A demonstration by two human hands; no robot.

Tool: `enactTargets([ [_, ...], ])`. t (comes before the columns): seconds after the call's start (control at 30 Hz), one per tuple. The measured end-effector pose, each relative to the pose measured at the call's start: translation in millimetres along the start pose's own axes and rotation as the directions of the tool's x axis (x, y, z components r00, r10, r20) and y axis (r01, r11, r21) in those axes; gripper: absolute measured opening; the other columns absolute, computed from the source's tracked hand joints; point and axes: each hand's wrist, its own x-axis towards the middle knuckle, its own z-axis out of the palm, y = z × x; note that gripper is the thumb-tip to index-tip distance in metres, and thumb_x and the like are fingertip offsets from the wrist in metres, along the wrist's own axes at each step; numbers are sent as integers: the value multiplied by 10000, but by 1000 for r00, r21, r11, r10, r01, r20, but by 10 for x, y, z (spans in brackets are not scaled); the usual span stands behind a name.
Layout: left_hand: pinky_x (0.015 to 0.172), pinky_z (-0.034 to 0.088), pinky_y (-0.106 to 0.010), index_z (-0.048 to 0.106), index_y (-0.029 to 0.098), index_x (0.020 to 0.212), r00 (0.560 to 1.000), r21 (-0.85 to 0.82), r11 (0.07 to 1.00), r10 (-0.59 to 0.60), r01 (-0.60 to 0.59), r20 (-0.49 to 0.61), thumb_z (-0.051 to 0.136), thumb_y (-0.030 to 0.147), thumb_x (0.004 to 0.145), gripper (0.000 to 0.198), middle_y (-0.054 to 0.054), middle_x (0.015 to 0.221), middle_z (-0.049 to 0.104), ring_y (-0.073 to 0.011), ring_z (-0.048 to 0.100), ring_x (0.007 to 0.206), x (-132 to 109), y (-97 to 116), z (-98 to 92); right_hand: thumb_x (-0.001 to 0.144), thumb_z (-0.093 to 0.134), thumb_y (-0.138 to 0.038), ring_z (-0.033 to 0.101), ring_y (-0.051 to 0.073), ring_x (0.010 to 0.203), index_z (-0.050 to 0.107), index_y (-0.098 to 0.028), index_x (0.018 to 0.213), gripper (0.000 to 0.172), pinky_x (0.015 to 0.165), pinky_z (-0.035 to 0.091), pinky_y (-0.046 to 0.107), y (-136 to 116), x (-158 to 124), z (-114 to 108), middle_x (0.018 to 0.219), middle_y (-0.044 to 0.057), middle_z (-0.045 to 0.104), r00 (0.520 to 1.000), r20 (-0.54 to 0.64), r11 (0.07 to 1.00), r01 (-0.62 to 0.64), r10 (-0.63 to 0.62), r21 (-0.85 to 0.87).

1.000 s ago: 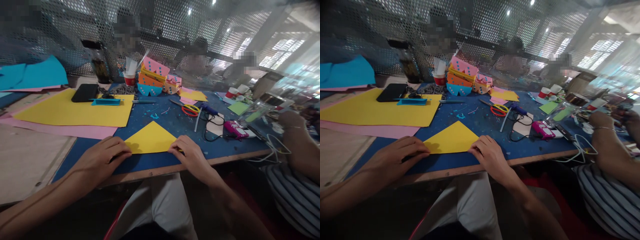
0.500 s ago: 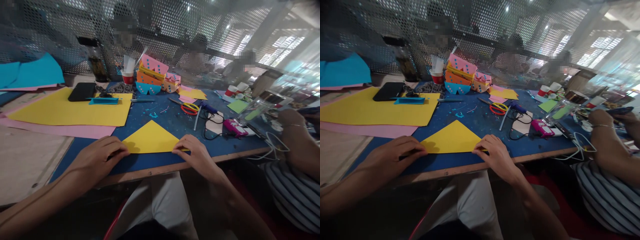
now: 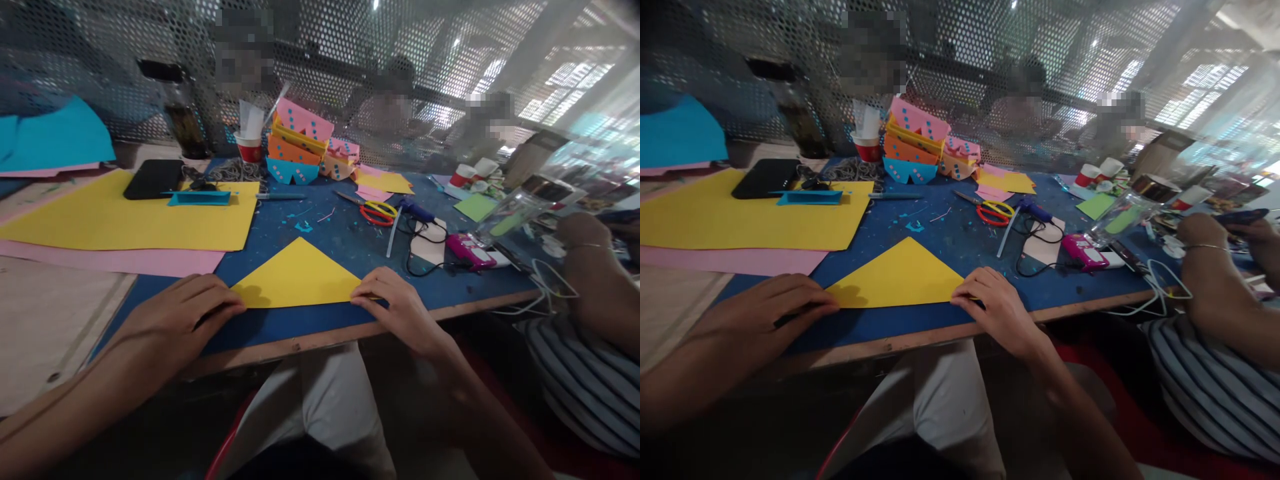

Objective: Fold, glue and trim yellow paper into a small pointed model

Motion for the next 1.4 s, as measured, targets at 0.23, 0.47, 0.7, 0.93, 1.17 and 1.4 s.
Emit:
enactTargets([
  [0.23,924,671,-537,786,358,1071,999,49,998,49,-49,6,355,649,1161,528,-42,1066,828,-316,773,1005,-27,18,-34,1187,671,-324,747,239,1006,784,-242,1054,193,918,556,413,-20,-34,14,1049,60,809,1000,-25,995,-12,10,-96],
  [0.47,914,626,-512,773,355,1046,998,51,998,44,-42,-40,399,644,1178,491,-26,1036,809,-307,757,975,-64,-6,9,1191,647,-269,732,246,1011,772,-242,1105,154,928,566,414,-16,-79,-2,1065,68,806,999,-6,992,42,-43,-122],
  [0.7,903,554,-466,799,292,997,994,150,984,102,-97,-29,330,630,1212,617,-41,998,821,-288,738,948,-77,-30,1,1197,643,-289,723,248,987,743,-233,1063,176,899,502,420,-2,-108,38,1032,57,803,999,-36,978,21,-29,-206],
  [0.93,876,573,-431,809,307,994,999,74,996,45,-45,1,360,705,1173,627,-37,988,841,-270,763,941,-2,-42,-31,1206,628,-307,722,244,992,740,-241,1047,205,886,481,400,-3,-69,7,1033,57,803,1000,4,981,-13,14,-195],
  [1.17,866,566,-386,791,306,1024,995,34,999,-10,6,100,506,618,1151,441,-18,1001,837,-254,769,944,29,-171,-24,1229,578,-344,715,234,970,731,-243,1024,275,864,466,395,-23,-42,-18,1021,57,804,998,20,978,-52,57,-203],
  [1.4,763,537,-323,793,301,1030,987,44,999,6,-13,161,538,541,1139,366,-6,969,848,-229,784,879,117,-237,-94,1218,610,-366,701,223,908,712,-234,994,280,832,461,386,36,-39,2,976,49,774,997,-3,975,-73,74,-209],
])
